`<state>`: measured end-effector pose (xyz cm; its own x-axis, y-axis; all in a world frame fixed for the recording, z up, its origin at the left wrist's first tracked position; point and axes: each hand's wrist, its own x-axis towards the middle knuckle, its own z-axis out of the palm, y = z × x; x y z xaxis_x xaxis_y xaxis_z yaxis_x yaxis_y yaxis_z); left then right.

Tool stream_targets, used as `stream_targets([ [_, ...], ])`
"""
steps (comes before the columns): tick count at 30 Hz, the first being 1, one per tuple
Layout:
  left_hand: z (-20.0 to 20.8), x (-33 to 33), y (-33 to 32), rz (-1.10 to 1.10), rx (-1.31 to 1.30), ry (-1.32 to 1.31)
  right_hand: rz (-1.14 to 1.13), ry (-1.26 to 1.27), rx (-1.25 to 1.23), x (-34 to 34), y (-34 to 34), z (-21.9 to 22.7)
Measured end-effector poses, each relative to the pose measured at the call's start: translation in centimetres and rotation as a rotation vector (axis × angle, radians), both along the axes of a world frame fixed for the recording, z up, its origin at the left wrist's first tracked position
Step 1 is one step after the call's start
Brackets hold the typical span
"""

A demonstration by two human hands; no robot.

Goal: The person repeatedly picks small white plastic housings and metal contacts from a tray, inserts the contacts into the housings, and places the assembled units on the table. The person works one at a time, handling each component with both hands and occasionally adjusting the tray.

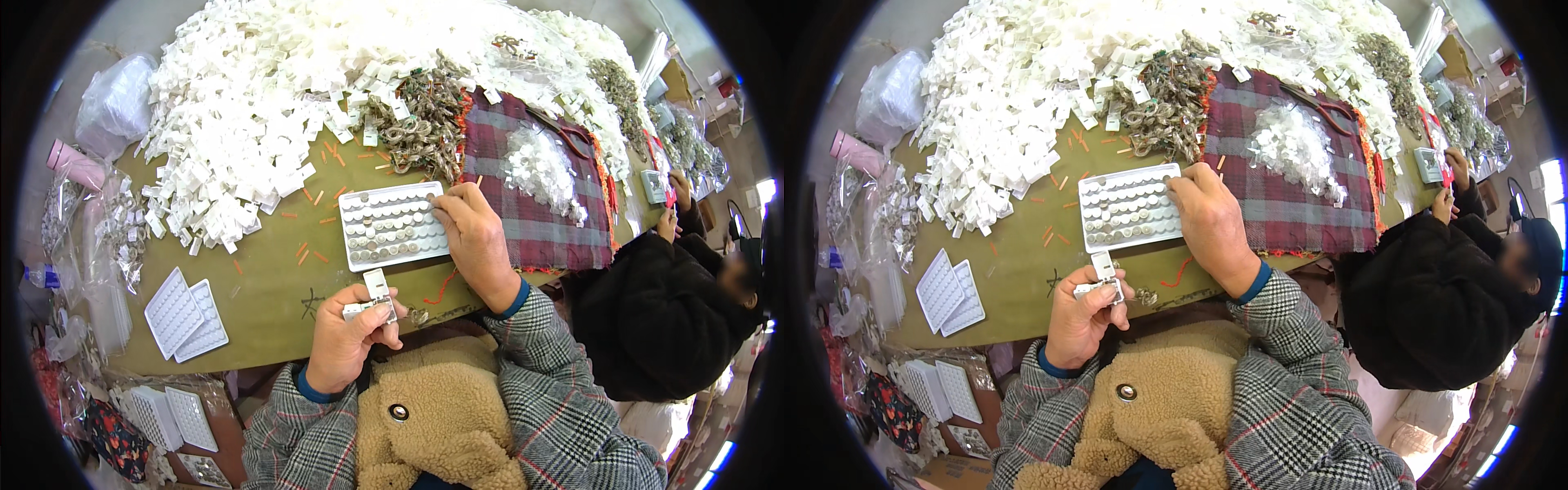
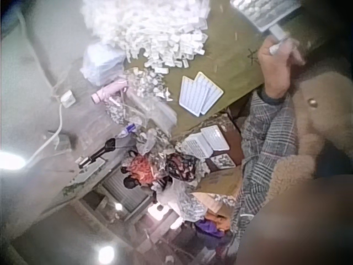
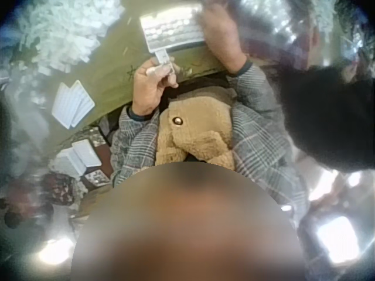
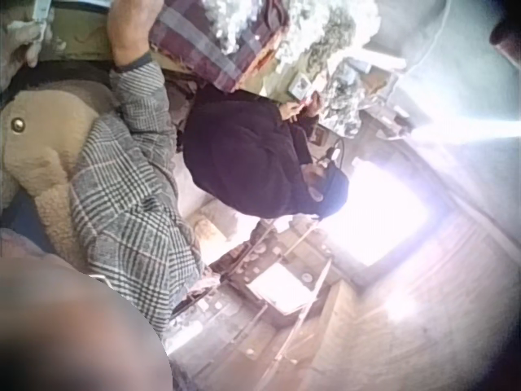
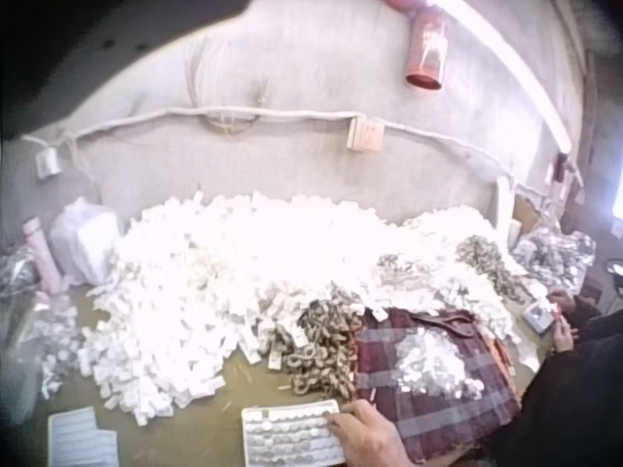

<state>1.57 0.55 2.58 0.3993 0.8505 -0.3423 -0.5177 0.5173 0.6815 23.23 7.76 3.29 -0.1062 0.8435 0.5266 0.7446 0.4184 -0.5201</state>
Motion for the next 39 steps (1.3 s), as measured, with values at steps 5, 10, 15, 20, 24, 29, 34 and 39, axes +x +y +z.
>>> stream_targets([
  [5, -0.5, -0.2, -0.4, 0.046, -0.005, -0.147, -0.060, 0.181, -0.111, -1.1, -2.3, 1.3],
  [10, -1.1, -0.2, -1.2, 0.050, -0.039, -0.259, 0.366, 0.263, -0.181, -3.1, -6.4, 2.3],
  [15, -1.4, -0.2, -2.2, 0.115, -0.012, -0.171, 0.408, 0.157, -0.063, -4.0, -7.7, 2.4],
  [20, -1.2, 0.0, -3.0, 0.114, -0.021, -0.164, 0.470, 0.211, -0.231, -4.0, -8.4, 2.4],
  [24, -0.8, 0.2, -3.1, 0.113, -0.027, -0.243, 0.557, 0.257, -0.298, -3.9, -8.1, 2.1],
  [29, -0.2, 0.6, -3.0, 0.184, -0.019, -0.198, 0.621, 0.182, -0.015, -3.7, -7.9, 1.7],
  [34, 0.4, 0.1, -3.1, 0.108, 0.067, -0.109, 0.639, 0.744, -0.196, -3.6, -7.6, 1.3],
  [39, 0.3, -0.5, -2.8, 0.043, 0.091, -0.009, 0.349, 0.872, -0.797, -3.2, -7.5, 1.0],
])
